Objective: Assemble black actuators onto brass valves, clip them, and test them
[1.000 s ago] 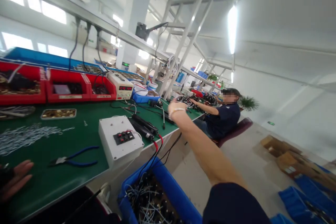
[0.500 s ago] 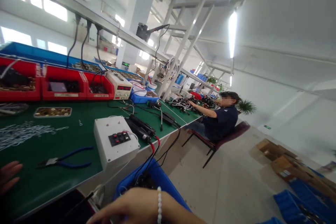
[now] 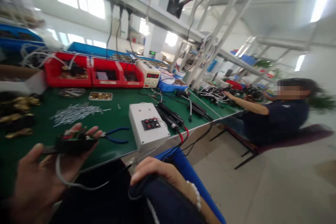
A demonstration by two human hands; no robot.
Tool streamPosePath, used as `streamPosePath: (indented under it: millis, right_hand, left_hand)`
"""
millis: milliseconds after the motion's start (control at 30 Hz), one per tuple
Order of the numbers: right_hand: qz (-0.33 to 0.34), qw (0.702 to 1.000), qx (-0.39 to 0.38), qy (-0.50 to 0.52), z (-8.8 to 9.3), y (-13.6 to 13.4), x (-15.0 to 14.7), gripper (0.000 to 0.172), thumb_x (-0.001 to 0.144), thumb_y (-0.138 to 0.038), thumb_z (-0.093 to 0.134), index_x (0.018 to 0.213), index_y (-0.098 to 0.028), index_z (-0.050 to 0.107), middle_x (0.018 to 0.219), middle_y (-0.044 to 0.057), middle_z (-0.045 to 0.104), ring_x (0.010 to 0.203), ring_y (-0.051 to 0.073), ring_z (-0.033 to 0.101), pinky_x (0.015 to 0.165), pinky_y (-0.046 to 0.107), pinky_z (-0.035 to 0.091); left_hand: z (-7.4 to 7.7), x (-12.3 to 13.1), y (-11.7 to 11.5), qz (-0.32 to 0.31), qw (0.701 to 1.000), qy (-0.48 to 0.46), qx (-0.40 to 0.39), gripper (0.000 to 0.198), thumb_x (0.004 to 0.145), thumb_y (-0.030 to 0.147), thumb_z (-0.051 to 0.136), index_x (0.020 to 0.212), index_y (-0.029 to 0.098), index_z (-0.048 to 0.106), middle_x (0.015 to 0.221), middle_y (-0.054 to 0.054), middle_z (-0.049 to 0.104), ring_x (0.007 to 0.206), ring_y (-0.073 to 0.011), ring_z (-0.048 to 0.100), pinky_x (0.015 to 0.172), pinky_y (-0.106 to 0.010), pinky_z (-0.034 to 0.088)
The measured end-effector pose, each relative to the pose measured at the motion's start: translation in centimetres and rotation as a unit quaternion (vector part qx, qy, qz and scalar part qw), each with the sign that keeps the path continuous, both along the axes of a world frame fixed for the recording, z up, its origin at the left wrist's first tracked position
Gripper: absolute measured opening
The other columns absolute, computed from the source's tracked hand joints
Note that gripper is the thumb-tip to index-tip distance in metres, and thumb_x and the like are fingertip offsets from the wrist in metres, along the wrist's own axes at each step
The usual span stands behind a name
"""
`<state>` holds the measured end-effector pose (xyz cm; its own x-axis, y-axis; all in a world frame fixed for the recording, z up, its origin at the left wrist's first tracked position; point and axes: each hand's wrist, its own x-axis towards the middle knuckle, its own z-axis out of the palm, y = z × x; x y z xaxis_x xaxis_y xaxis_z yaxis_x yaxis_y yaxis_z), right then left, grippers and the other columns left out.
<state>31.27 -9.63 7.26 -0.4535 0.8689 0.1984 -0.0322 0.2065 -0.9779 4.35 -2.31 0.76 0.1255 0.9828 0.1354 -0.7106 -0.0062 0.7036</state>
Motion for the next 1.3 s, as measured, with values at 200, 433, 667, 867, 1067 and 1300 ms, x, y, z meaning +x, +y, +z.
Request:
streamPosePath:
  millis: [200,433,667,867,1067,1300]
  right_hand:
    - [-0.031,0.968,-0.135,0.210,-4.8,1.7,-7.9,0.074,0.080,-0.058,0.070,0.145,-0.032,0.045,0.104,0.007,0.066,0.062,0.007,0.057,0.063,0.022,0.050]
    - [-0.092,0.954,-0.158,0.237,-3.7,1.7,-10.7,0.077,0.072,-0.036,0.084,0.140,-0.031,0.048,0.123,0.007,0.064,0.080,0.012,0.067,0.078,0.026,0.057]
    - [-0.091,0.969,-0.131,0.191,-2.9,1.3,-9.7,0.067,0.072,-0.032,0.084,0.133,-0.030,0.055,0.131,0.005,0.063,0.118,0.020,0.063,0.100,0.030,0.053]
    - [-0.116,0.982,-0.046,0.140,-1.6,1.0,-9.1,0.062,0.075,-0.022,0.081,0.129,-0.042,0.057,0.127,-0.004,0.064,0.114,0.011,0.064,0.098,0.021,0.052]
    - [-0.132,0.984,-0.046,0.114,-1.7,0.9,-8.8,0.068,0.074,-0.024,0.082,0.133,-0.041,0.053,0.125,0.000,0.064,0.112,0.018,0.066,0.097,0.031,0.055]
    - [-0.116,0.985,-0.045,0.121,-1.2,0.7,-8.8,0.069,0.073,-0.017,0.082,0.130,-0.042,0.055,0.121,-0.003,0.065,0.109,0.014,0.066,0.097,0.026,0.054]
  left_hand:
    - [3.2,2.7,-2.7,-0.083,0.984,-0.142,-0.062,0.059,0.090,0.060,0.046,0.135,0.023,0.059,0.139,-0.013,0.056,0.128,-0.0308,0.054,0.102,-0.040,0.051]
    - [3.0,2.6,-3.7,-0.103,0.989,-0.105,0.010,0.048,0.100,0.045,0.032,0.142,0.032,0.052,0.147,-0.003,0.050,0.141,-0.0256,0.040,0.114,-0.044,0.039]
    - [2.8,2.0,-3.7,-0.058,0.992,0.088,0.069,0.041,0.104,0.027,0.034,0.138,0.034,0.056,0.142,0.002,0.055,0.133,-0.0158,0.050,0.110,-0.027,0.042]
    - [3.0,0.6,-4.7,0.106,0.938,0.284,0.170,0.038,0.099,0.050,0.047,0.126,0.027,0.061,0.139,-0.007,0.050,0.134,-0.0234,0.042,0.111,-0.036,0.037]
    - [3.6,-0.5,-5.7,0.115,0.897,0.363,0.225,0.036,0.085,0.027,0.072,0.118,0.026,0.059,0.114,-0.007,0.049,0.110,-0.0194,0.048,0.093,-0.029,0.044]
    - [4.4,0.0,-5.8,0.176,0.868,0.401,0.234,0.015,0.090,0.013,0.063,0.101,0.022,0.061,0.094,-0.002,0.053,0.091,-0.0126,0.053,0.076,-0.021,0.046]
